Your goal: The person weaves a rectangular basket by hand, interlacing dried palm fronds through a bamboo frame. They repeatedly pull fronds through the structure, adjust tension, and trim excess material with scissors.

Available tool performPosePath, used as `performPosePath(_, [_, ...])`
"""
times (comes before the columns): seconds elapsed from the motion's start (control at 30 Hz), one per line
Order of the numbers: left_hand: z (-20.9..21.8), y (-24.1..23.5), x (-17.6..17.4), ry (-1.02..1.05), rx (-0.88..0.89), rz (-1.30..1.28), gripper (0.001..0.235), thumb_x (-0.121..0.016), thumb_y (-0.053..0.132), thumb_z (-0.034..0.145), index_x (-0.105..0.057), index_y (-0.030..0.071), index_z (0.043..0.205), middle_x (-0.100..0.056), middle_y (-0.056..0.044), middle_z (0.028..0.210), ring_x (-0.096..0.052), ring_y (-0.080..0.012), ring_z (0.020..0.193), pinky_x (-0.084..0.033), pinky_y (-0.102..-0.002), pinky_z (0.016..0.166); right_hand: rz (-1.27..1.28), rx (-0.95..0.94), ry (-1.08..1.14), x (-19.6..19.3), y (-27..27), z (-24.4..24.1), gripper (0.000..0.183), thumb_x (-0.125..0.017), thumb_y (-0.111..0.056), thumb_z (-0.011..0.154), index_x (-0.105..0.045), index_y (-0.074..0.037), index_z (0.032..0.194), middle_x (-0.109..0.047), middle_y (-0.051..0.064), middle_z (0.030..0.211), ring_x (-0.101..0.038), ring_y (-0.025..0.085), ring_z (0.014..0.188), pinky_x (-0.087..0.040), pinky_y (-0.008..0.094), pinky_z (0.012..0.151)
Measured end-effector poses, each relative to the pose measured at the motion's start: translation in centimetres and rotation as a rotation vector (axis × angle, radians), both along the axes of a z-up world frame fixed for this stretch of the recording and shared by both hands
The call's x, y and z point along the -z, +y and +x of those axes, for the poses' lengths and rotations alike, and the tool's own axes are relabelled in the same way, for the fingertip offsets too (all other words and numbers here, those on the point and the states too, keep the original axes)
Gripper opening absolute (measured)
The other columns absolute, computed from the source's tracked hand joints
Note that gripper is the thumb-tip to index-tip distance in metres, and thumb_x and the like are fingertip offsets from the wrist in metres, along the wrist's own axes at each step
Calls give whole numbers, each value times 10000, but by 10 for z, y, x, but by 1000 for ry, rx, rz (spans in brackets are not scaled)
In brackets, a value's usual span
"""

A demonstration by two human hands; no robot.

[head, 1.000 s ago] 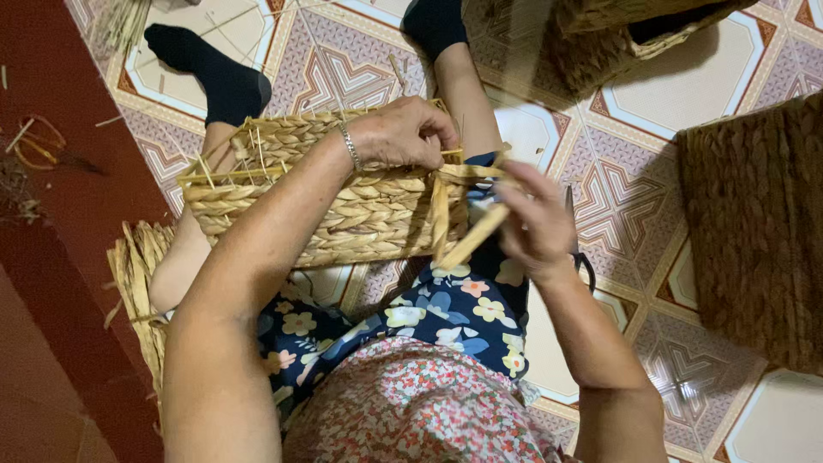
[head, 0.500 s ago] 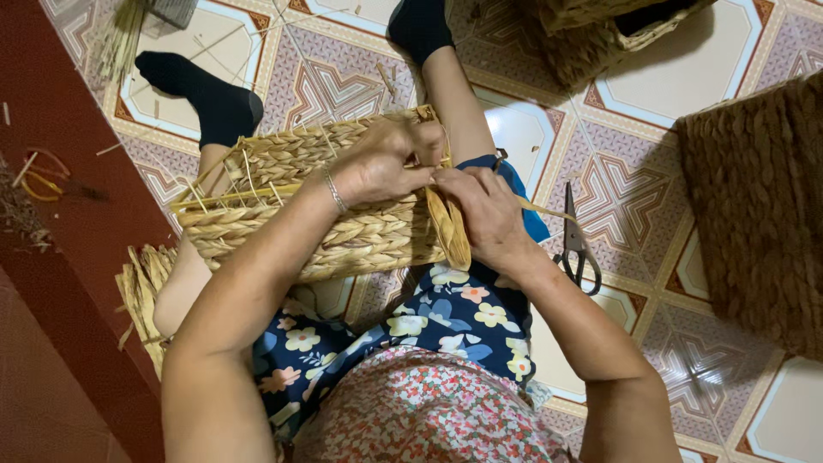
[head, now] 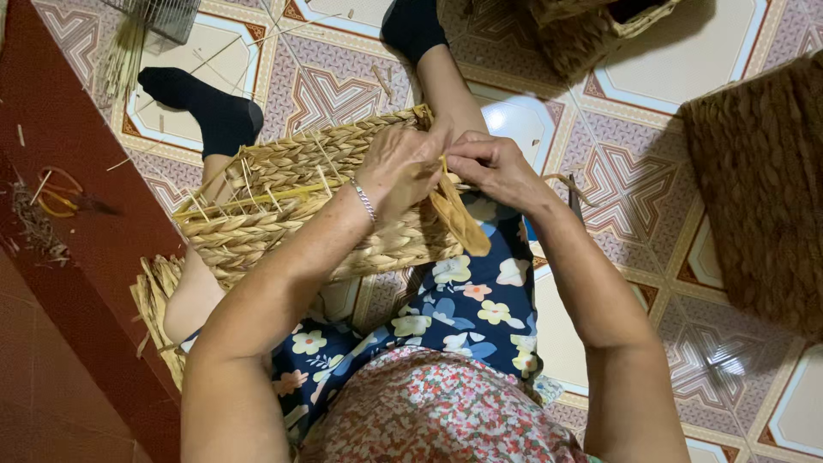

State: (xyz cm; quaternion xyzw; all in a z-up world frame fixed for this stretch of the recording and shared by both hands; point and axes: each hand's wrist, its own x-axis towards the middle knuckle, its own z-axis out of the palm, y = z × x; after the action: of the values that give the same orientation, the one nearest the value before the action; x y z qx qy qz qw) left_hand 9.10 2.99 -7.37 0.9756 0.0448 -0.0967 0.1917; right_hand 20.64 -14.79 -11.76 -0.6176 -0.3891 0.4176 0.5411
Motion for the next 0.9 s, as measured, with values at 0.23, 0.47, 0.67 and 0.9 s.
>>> performPosePath(0.23, [-2, 0, -20, 75, -100, -251, 213, -679, 187, 931, -552, 91, 1074, -659, -86, 656, -655, -235, 550, -548, -373, 489, -31, -12, 277, 0, 0, -1, 152, -704, -107, 953, -759, -24, 1067, -701, -14, 911, -630, 57, 846, -527, 219, 780])
performPosePath(0.47, [-12, 21, -73, 147, 79, -505, 577, -671, 264, 816, -577, 90, 1358, -688, -132, 707, -686, -247, 633, -549, -416, 645, -92, 308, -171, 20, 0, -20, 61, -706, -80, 902, -739, -29, 892, -713, 49, 806, -605, 99, 701, -496, 266, 623])
performPosePath(0.67, [-17, 8, -77, 159, 261, -247, 688, -836, 365, 676, -663, 240, 1330, -637, -166, 895, -628, -348, 874, -495, -513, 791, -242, 413, -305, 25, 15, -17, 176, -703, -160, 795, -718, 10, 840, -705, 133, 724, -649, 170, 661, -548, 321, 642])
performPosePath(0.9, [-16, -9, -64, 19, 65, -184, 520, -785, 207, 701, -642, 138, 1196, -676, -115, 872, -686, -313, 779, -570, -467, 729, -438, 540, -469, 21, 19, -3, 273, -667, -261, 797, -753, -5, 837, -720, 233, 759, -720, 354, 697, -567, 455, 734])
